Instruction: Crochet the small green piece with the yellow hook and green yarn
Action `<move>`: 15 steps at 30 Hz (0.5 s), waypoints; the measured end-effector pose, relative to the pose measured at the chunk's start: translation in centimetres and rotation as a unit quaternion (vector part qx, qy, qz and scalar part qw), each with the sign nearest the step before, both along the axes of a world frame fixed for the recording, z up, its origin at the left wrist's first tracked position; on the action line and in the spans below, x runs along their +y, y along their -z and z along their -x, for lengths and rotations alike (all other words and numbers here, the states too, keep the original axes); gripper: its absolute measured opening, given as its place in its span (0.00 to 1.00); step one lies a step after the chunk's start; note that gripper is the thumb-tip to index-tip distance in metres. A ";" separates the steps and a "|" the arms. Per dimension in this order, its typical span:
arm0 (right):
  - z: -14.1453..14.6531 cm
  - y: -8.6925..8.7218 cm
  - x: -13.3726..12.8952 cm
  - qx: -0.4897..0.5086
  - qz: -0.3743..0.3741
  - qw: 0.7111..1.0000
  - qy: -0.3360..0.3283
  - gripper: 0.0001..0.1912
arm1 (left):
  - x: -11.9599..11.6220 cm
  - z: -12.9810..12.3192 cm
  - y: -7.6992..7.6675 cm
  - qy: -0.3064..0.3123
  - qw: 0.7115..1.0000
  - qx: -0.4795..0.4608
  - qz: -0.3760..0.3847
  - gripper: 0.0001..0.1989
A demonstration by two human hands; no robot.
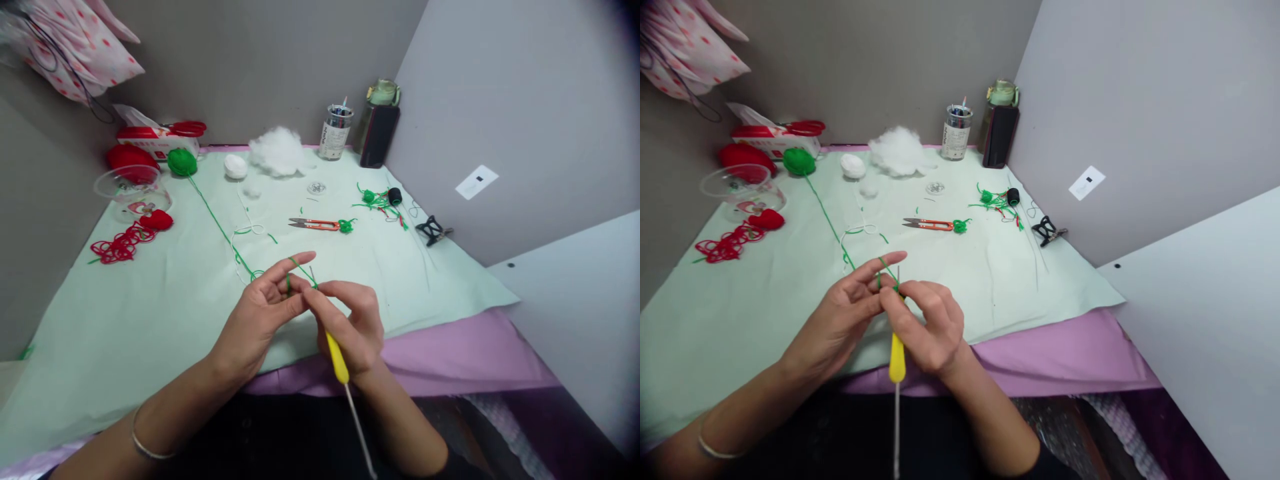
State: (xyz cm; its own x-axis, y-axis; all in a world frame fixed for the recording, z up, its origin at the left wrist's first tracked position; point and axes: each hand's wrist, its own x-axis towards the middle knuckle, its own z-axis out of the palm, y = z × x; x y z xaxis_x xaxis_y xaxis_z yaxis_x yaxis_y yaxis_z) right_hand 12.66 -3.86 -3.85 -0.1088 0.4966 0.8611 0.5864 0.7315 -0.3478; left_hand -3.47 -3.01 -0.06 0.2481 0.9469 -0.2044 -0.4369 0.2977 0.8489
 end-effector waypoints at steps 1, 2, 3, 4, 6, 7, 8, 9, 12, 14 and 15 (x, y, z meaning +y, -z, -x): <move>0.0 0.0 0.0 0.021 0.013 1.000 -0.005 0.17 | 0.1 0.0 0.0 0.016 0.999 -0.034 0.037 0.23; 0.0 -0.1 0.1 0.061 0.039 0.997 -0.021 0.15 | 0.2 0.0 -0.1 0.028 0.996 -0.059 0.063 0.23; 0.0 -0.3 0.2 0.118 0.073 0.989 -0.044 0.13 | 0.4 0.1 -0.1 0.033 0.994 -0.074 0.076 0.23; 0.1 -0.5 0.3 0.183 0.108 0.975 -0.069 0.12 | 0.5 0.1 -0.2 0.030 0.994 -0.078 0.077 0.22; 0.2 -1.0 0.6 0.291 0.167 0.934 -0.122 0.11 | 0.6 0.3 -0.3 0.013 0.996 -0.063 0.058 0.22; 0.3 -1.2 0.7 0.321 0.189 0.917 -0.143 0.10 | 0.6 0.3 -0.4 0.010 0.997 -0.053 0.046 0.22; 0.4 -1.3 0.8 0.331 0.205 0.907 -0.159 0.09 | 0.5 0.2 -0.4 0.009 0.998 -0.041 0.035 0.21; 0.4 -1.3 0.9 0.330 0.216 0.904 -0.167 0.09 | 0.4 0.1 -0.5 0.005 0.999 -0.028 0.027 0.21; 0.6 -1.0 0.8 0.279 0.202 0.928 -0.139 0.10 | 0.1 -0.4 -0.4 -0.019 1.000 0.001 0.004 0.19; 0.6 -0.5 0.5 0.201 0.156 0.962 -0.097 0.13 | 0.1 -0.6 -0.3 -0.033 0.999 -0.002 0.005 0.20; 0.6 -0.3 0.4 0.155 0.124 0.977 -0.072 0.15 | 0.1 -0.7 -0.2 -0.028 0.999 -0.013 0.013 0.20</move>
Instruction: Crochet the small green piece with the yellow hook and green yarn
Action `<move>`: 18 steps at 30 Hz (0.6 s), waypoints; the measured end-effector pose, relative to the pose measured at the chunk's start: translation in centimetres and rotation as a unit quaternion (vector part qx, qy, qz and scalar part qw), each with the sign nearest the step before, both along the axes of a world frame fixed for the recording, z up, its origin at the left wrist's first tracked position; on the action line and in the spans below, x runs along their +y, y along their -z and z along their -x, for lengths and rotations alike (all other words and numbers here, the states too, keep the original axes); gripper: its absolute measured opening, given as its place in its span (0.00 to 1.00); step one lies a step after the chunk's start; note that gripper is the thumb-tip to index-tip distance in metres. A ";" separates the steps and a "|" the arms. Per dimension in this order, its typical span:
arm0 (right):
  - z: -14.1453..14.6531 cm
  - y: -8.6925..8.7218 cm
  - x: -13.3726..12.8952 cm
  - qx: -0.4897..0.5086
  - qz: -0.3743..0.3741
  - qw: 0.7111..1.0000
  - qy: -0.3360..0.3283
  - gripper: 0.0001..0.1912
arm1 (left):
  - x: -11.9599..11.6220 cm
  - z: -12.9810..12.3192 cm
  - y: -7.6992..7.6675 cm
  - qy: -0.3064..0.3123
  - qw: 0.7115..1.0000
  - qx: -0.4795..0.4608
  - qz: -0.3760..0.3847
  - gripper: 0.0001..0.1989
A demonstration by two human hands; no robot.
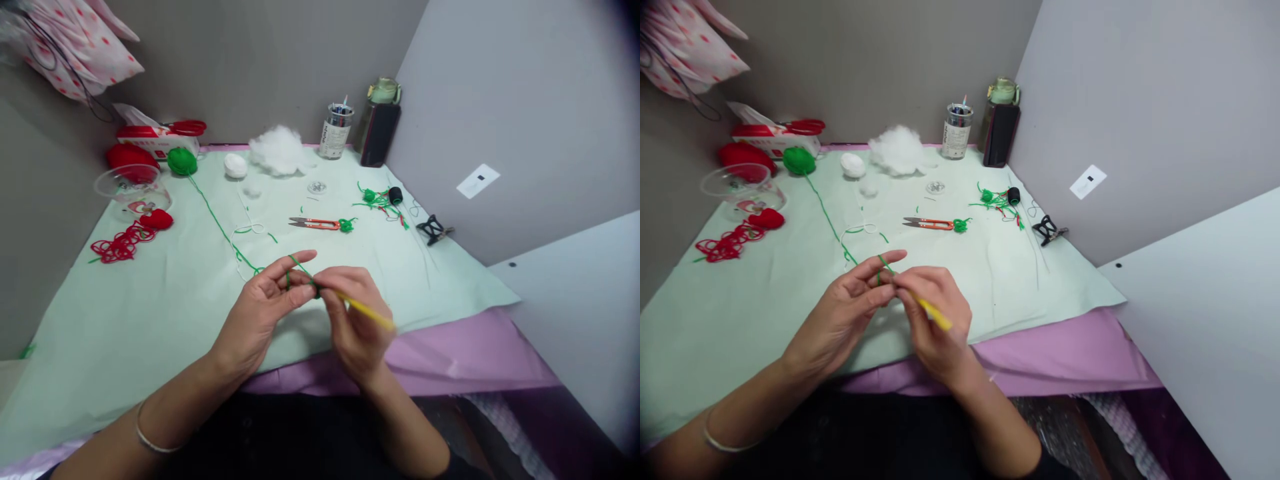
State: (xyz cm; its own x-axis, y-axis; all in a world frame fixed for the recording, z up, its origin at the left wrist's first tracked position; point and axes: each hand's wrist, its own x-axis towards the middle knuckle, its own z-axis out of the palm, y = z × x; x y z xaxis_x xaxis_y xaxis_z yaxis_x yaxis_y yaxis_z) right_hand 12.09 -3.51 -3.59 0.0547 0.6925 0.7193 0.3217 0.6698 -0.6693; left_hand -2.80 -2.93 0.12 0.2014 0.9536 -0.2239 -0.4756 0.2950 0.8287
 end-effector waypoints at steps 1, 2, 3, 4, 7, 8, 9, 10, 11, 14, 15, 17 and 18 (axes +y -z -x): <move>-0.1 0.2 -0.1 -0.039 -0.034 0.998 0.023 0.17 | 0.1 0.0 0.1 0.014 1.000 -0.017 0.015 0.21; -0.2 0.3 -0.2 -0.062 -0.060 0.996 0.037 0.19 | 0.2 0.1 0.2 0.032 0.998 -0.038 0.035 0.21; -0.3 0.3 -0.2 -0.063 -0.071 0.995 0.042 0.19 | 0.3 0.2 0.2 0.049 0.996 -0.058 0.056 0.21; -0.4 0.2 -0.2 -0.039 -0.065 0.997 0.035 0.18 | 0.4 0.3 0.3 0.062 0.992 -0.076 0.073 0.20; -0.4 -0.4 0.1 0.114 0.030 0.993 -0.019 0.12 | 0.8 0.8 0.1 0.050 0.993 -0.079 0.075 0.18; -0.4 -0.7 0.2 0.157 0.063 0.985 -0.041 0.11 | 0.8 0.9 0.1 0.036 0.996 -0.059 0.058 0.17; -0.3 -0.9 0.3 0.183 0.088 0.977 -0.062 0.09 | 0.8 0.9 0.0 0.024 0.998 -0.035 0.038 0.17; -0.2 -1.0 0.4 0.192 0.106 0.972 -0.080 0.08 | 0.7 0.9 0.0 0.015 1.000 -0.009 0.016 0.17; -0.1 -1.0 0.4 0.190 0.119 0.970 -0.091 0.08 | 0.6 0.8 0.0 0.009 1.000 0.013 -0.003 0.17; -0.2 -0.7 0.6 0.198 0.143 0.965 -0.098 0.06 | 0.3 0.7 0.1 0.015 0.998 0.055 -0.027 0.17; -0.3 -0.6 0.6 0.214 0.153 0.959 -0.104 0.07 | 0.2 0.7 0.1 0.020 0.997 0.062 -0.029 0.17; -0.6 -0.4 0.7 0.247 0.171 0.945 -0.127 0.07 | 0.2 0.8 0.2 0.024 0.997 0.072 -0.031 0.17; -0.7 -0.4 0.7 0.258 0.175 0.940 -0.136 0.08 | 0.1 0.9 0.2 0.023 0.996 0.076 -0.033 0.16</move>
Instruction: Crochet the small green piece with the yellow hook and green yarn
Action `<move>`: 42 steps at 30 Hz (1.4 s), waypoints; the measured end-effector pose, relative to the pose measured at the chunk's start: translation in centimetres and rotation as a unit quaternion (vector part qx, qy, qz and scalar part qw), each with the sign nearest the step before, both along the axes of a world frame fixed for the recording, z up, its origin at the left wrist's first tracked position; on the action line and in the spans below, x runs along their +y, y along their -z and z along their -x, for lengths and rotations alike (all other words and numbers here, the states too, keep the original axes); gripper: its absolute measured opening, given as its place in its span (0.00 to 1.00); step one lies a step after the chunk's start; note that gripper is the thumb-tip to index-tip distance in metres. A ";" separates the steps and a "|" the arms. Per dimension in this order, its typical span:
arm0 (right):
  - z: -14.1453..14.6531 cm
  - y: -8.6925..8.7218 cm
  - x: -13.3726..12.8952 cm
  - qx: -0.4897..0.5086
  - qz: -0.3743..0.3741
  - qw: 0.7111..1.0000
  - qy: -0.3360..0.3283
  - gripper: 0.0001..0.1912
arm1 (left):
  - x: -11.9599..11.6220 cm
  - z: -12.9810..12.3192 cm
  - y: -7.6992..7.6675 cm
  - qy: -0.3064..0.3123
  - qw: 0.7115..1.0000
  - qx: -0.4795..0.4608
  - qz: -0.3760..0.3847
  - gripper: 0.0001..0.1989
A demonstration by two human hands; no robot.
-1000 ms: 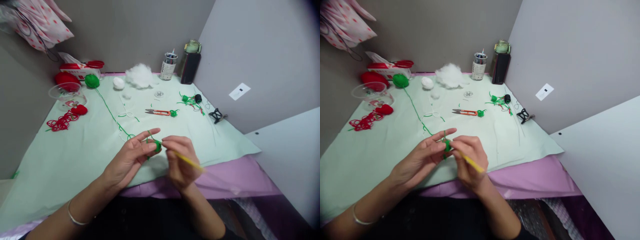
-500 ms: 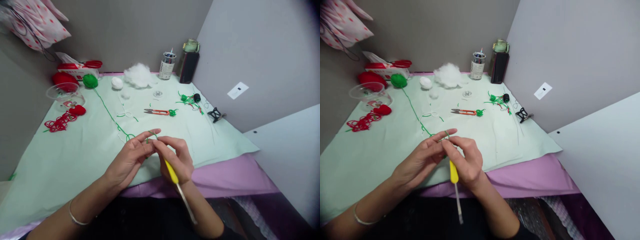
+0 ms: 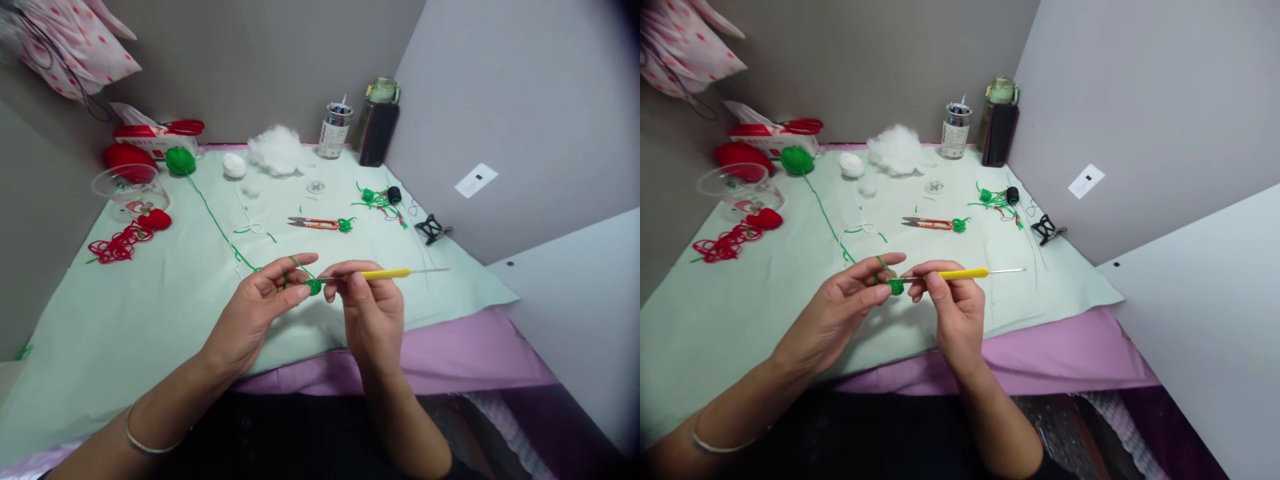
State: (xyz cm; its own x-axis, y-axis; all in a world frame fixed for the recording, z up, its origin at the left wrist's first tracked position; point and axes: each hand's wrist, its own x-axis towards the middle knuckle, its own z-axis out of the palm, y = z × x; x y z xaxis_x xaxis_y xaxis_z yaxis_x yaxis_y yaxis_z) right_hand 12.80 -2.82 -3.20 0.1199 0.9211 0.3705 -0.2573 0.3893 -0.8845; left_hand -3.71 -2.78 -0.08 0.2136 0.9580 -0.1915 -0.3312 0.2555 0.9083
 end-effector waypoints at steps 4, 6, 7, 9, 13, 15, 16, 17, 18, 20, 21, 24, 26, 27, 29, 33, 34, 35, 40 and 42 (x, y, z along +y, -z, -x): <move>-0.2 -0.5 -0.3 -0.028 -0.010 1.000 0.011 0.10 | 0.0 0.3 0.0 -0.001 1.000 0.009 -0.015 0.15; -0.2 -0.8 -0.7 -0.092 -0.033 0.994 0.039 0.09 | 0.0 0.4 0.0 -0.004 0.999 0.024 -0.035 0.15; -0.2 -0.9 -0.9 -0.132 -0.056 0.988 0.056 0.09 | 0.0 0.4 0.1 -0.010 0.998 0.039 -0.051 0.15; -0.1 -0.9 -1.1 -0.220 -0.127 0.964 0.079 0.11 | -0.1 0.3 0.2 -0.031 0.992 0.081 -0.087 0.15; 0.1 0.1 -1.2 -0.362 -0.260 0.884 0.139 0.18 | -0.3 -0.2 0.3 -0.075 0.990 0.073 -0.094 0.20; 0.3 0.6 -1.1 -0.391 -0.287 0.855 0.183 0.21 | -0.3 -0.4 0.1 -0.047 0.999 -0.018 -0.012 0.25; 0.3 0.8 -1.0 -0.389 -0.287 0.855 0.190 0.20 | -0.2 -0.4 0.0 -0.019 0.997 -0.066 0.040 0.26; 0.3 0.8 -0.9 -0.372 -0.278 0.866 0.185 0.20 | -0.1 -0.4 -0.1 0.006 0.991 -0.106 0.087 0.26; 0.2 0.7 -0.9 -0.339 -0.257 0.889 0.173 0.18 | 0.1 -0.3 -0.2 0.025 0.984 -0.132 0.120 0.25; 0.2 0.3 -0.7 -0.235 -0.189 0.943 0.138 0.13 | 0.4 -0.1 -0.3 0.031 0.980 -0.146 0.131 0.22; 0.2 0.1 -0.6 -0.176 -0.151 0.965 0.121 0.12 | 0.5 0.0 -0.4 0.023 0.983 -0.139 0.119 0.21; 0.3 -0.4 -0.2 -0.082 -0.070 0.992 0.067 0.09 | 0.6 0.0 -0.5 0.017 0.991 -0.107 0.079 0.21; 0.5 -0.5 -0.1 -0.089 -0.056 0.993 0.054 0.08 | 0.5 -0.2 -0.5 0.012 0.995 -0.083 0.053 0.21; 0.5 -0.4 -0.1 -0.103 -0.061 0.991 0.059 0.08 | 0.4 -0.4 -0.5 0.006 0.997 -0.072 0.038 0.20; 0.6 -0.1 -0.3 -0.156 -0.095 0.979 0.086 0.10 | 0.2 -0.8 -0.5 -0.013 0.998 -0.058 0.016 0.20; 0.4 0.7 -0.6 -0.304 -0.232 0.905 0.184 0.17 | 0.2 -0.8 -0.2 0.016 0.992 -0.102 0.073 0.20; 0.3 0.7 -0.6 -0.312 -0.244 0.897 0.194 0.17 | 0.4 -0.7 -0.1 0.034 0.987 -0.123 0.098 0.20; 0.2 0.7 -0.6 -0.297 -0.236 0.905 0.194 0.16 | 0.5 -0.5 -0.1 0.046 0.982 -0.141 0.115 0.20; 0.1 -0.2 -0.1 -0.066 -0.062 0.993 0.074 0.10 | 0.9 0.1 -0.1 0.024 0.984 -0.149 0.093 0.16; 0.2 -0.3 0.0 -0.047 -0.037 0.998 0.032 0.08 | 0.6 -0.1 -0.1 0.029 0.989 -0.128 0.063 0.15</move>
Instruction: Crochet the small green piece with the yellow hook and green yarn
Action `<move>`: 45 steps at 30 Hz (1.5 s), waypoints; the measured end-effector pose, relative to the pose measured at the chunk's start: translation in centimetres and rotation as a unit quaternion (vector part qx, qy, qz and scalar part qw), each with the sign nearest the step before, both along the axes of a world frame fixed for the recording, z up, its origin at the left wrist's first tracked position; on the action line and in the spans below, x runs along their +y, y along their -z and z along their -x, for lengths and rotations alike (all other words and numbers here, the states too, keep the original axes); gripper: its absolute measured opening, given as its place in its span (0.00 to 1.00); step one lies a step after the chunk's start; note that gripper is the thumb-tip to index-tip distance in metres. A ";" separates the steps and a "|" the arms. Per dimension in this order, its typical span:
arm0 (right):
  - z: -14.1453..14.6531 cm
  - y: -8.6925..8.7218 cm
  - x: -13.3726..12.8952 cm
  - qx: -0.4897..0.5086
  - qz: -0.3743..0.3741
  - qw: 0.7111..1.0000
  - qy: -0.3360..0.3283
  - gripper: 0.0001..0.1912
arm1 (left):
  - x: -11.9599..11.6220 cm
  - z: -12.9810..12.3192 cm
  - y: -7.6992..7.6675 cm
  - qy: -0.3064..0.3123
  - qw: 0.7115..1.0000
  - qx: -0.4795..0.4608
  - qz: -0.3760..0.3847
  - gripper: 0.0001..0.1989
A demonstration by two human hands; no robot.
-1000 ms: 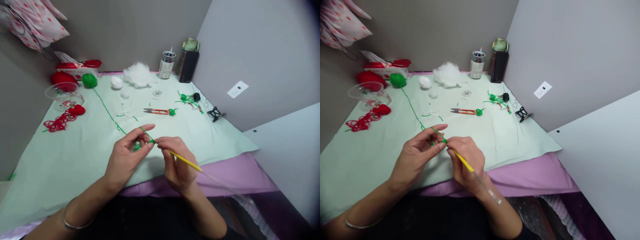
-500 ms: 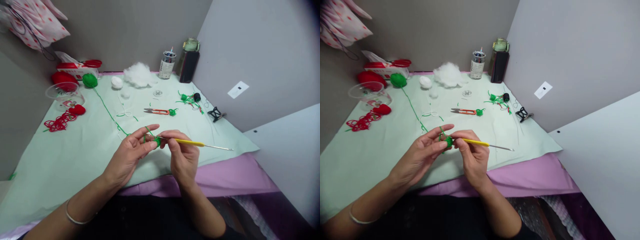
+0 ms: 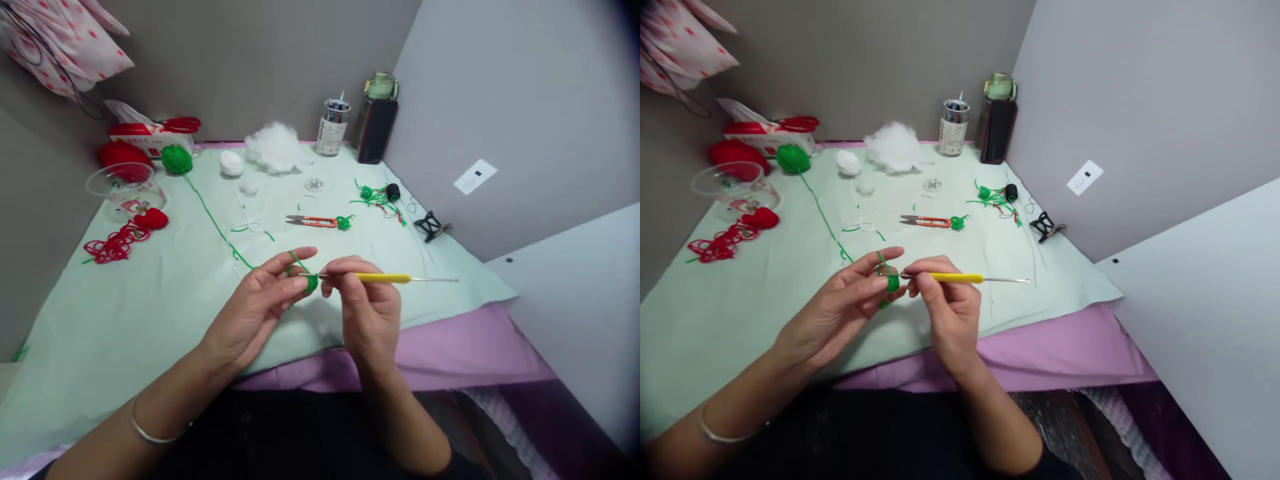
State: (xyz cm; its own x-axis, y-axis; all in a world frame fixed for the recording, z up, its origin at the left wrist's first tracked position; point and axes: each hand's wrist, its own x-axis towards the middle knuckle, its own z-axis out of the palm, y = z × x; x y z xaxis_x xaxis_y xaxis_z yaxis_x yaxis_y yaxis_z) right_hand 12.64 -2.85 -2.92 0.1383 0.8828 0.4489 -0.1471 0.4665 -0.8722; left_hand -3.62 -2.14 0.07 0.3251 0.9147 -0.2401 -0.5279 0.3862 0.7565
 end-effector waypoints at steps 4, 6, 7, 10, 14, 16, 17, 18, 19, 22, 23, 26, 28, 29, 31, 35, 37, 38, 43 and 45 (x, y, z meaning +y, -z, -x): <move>0.0 0.2 0.0 0.008 0.028 0.999 -0.013 0.07 | -0.5 -0.2 0.2 -0.002 0.997 0.058 -0.041 0.16; -0.1 0.3 0.1 0.050 0.047 0.997 -0.031 0.07 | -0.5 0.0 0.2 -0.007 0.995 0.089 -0.047 0.17; -0.2 0.3 0.2 0.068 0.053 0.995 -0.041 0.08 | -0.5 0.1 0.2 -0.007 0.994 0.099 -0.050 0.17; -0.3 0.0 0.1 0.085 0.054 0.993 -0.060 0.10 | -0.3 0.3 0.1 -0.011 0.991 0.115 -0.061 0.16; -0.4 -0.3 -0.5 -0.021 0.002 1.000 -0.009 0.10 | -0.4 0.4 0.4 -0.030 0.984 0.148 -0.097 0.15; -0.4 -0.2 -0.9 -0.126 -0.067 0.989 0.037 0.10 | -0.5 0.3 0.7 -0.047 0.974 0.179 -0.127 0.15; -0.3 -0.1 -1.1 -0.183 -0.111 0.975 0.056 0.11 | -0.6 0.2 0.8 -0.059 0.968 0.196 -0.143 0.15; -0.2 0.0 -1.2 -0.235 -0.155 0.957 0.074 0.12 | -0.8 0.1 0.9 -0.073 0.962 0.212 -0.155 0.15; -0.1 0.2 -1.2 -0.281 -0.194 0.935 0.092 0.13 | -0.9 -0.1 0.9 -0.085 0.958 0.222 -0.162 0.16; 0.2 0.9 -1.2 -0.362 -0.257 0.880 0.168 0.16 | -1.1 -0.6 0.9 -0.084 0.973 0.177 -0.120 0.21; 0.2 1.0 -1.1 -0.364 -0.261 0.875 0.185 0.17 | -1.0 -0.6 0.8 -0.064 0.985 0.138 -0.080 0.23; 0.1 0.9 -1.0 -0.282 -0.207 0.924 0.154 0.16 | -0.6 -0.4 0.4 0.002 0.999 0.026 0.037 0.23; 0.0 0.5 -0.8 -0.157 -0.126 0.974 0.105 0.13 | -0.3 -0.1 0.2 0.006 0.999 0.000 0.052 0.21; -0.1 0.3 -0.7 -0.094 -0.088 0.988 0.080 0.12 | -0.2 0.0 0.1 0.000 0.999 0.003 0.044 0.21; 0.0 0.0 -0.5 -0.022 -0.040 0.998 0.037 0.10 | -0.3 0.1 0.0 -0.007 0.999 0.026 0.019 0.22; 0.3 0.1 -0.4 -0.070 -0.037 0.996 0.029 0.10 | -0.7 -0.4 0.0 -0.032 0.996 0.083 -0.026 0.22; 0.4 0.5 -0.6 -0.132 -0.072 0.987 0.061 0.12 | -0.9 -0.7 0.0 -0.051 0.995 0.085 -0.032 0.22; 0.4 0.7 -0.8 -0.172 -0.103 0.976 0.084 0.14 | -0.9 -0.8 0.1 -0.053 0.995 0.078 -0.027 0.22; -0.1 0.9 -0.9 -0.248 -0.174 0.943 0.135 0.17 | -0.4 -0.6 0.5 0.015 0.998 -0.020 0.055 0.18; -0.2 0.6 -0.7 -0.142 -0.099 0.980 0.100 0.13 | -0.2 -0.3 0.5 0.018 0.997 -0.039 0.063 0.16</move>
State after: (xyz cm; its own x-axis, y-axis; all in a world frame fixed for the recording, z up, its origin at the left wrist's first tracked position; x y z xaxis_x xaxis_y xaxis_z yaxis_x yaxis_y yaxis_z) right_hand 12.89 -3.55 -3.47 0.1453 0.7429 0.6535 0.1996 0.6249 -0.7548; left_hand -3.28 -2.32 -0.39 0.3786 0.8668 -0.3245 -0.5672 0.4943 0.6587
